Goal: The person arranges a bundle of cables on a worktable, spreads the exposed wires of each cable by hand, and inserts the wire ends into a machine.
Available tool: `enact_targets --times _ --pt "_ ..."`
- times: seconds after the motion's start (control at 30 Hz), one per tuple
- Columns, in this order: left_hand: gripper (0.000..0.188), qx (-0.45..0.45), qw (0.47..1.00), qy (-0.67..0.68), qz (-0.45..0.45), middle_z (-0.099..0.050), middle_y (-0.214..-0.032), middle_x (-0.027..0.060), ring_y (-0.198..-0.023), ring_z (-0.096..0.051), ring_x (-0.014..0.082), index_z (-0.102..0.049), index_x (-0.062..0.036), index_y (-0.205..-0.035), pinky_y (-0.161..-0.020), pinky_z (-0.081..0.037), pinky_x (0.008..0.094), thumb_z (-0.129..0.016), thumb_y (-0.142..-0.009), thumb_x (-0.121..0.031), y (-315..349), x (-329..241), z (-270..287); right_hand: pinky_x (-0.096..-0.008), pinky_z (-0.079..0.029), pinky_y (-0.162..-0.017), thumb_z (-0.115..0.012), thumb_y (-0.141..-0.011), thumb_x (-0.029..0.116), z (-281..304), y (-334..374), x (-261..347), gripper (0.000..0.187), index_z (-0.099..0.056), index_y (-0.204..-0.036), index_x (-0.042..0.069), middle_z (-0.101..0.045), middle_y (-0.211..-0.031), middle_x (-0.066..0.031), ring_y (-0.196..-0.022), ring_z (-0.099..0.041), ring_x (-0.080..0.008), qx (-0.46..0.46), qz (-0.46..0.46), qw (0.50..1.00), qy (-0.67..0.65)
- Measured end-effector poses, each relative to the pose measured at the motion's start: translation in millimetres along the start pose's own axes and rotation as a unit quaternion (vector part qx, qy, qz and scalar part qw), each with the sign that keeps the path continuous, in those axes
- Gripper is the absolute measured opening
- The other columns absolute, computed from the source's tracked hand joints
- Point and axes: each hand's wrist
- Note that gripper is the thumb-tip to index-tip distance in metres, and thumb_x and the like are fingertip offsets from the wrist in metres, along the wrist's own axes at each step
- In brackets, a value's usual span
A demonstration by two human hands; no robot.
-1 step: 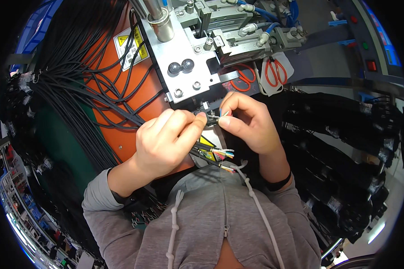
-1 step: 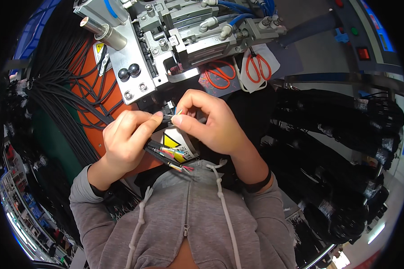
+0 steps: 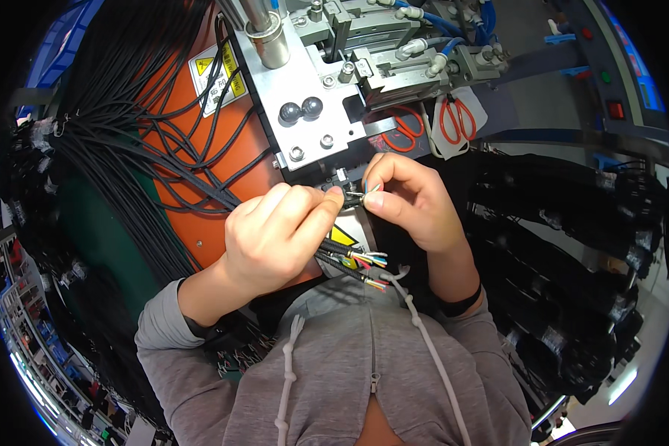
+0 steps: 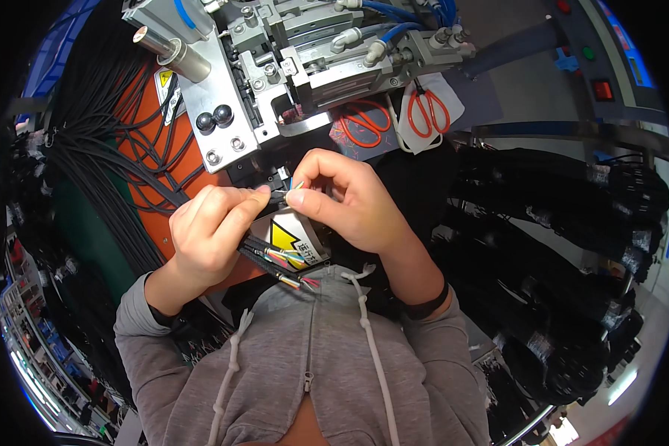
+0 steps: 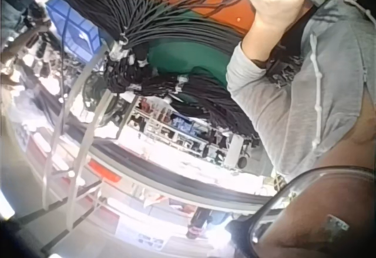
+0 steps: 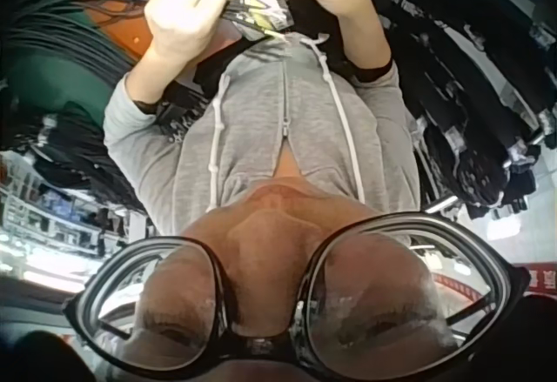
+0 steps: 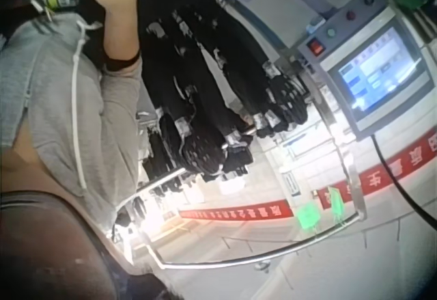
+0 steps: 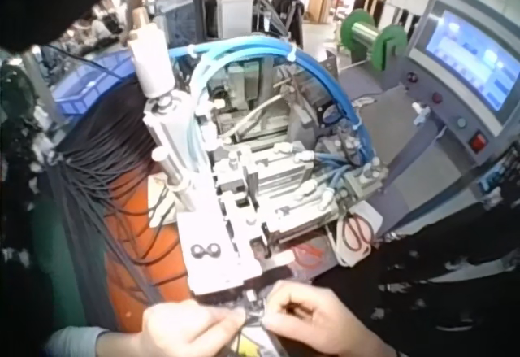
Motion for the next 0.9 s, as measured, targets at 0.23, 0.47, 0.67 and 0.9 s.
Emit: enact_targets --times 0.23,0.47,0.67,0.9 --pt "0.036 0.066 0.997 -0.034 0.002 -0.051 -0.075 -0.0002 -0.060 -0.050 0.0112 -0.069 -0.0058 -0.102 -0.045 -0.039 0.0239 -0.065 -0.066 -0.009 1 -5 2 -0.0285 -0.043 -0.064 -0.068 -0.077 0.001 -4 -8 -16 0.010 -0.058 -0.076 -0.001 -0.058 -0.073 -0.0069 -0.068 -0.055 -0.0151 -0.061 0.089 0.989 0.104" --pt "0.038 0.106 0.988 -0.106 0.030 -0.044 -0.076 -0.0012 -0.062 -0.046 0.0088 -0.068 -0.0065 -0.104 -0.045 -0.036 0.0210 -0.063 -0.067 -0.012 3 -9 -2 -0.0295 -0.042 -0.059 -0.068 -0.074 -0.002 -16 -16 -15 0.010 -0.058 -0.073 -0.001 -0.057 -0.069 -0.0081 -0.062 -0.054 -0.0183 -0.095 0.157 0.918 0.351" --pt "0.041 0.120 0.986 -0.089 0.068 -0.042 -0.074 0.0006 -0.059 -0.047 0.0114 -0.068 -0.0091 -0.107 -0.046 -0.039 0.0247 -0.062 -0.067 -0.010 0 -12 -3 -0.0283 -0.042 -0.058 -0.065 -0.074 -0.003 -16 -18 -30 0.008 -0.057 -0.073 -0.001 -0.055 -0.068 -0.0070 -0.061 -0.053 -0.0174 -0.111 0.186 0.922 0.320" --pt "0.034 0.101 0.991 -0.071 0.058 -0.047 -0.075 0.0011 -0.061 -0.052 0.0125 -0.068 -0.0073 -0.103 -0.048 -0.041 0.0260 -0.062 -0.069 -0.008 -4 -5 -6 -0.0249 -0.040 -0.056 -0.064 -0.079 0.003 -13 -16 -51 0.010 -0.056 -0.073 0.001 -0.054 -0.068 -0.0015 -0.061 -0.048 -0.0083 -0.119 -0.040 0.992 0.009"
Point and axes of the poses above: each hand's wrist, its own y-axis away from the middle knuckle, its own z-axis out of the back of the hand, x = y × z
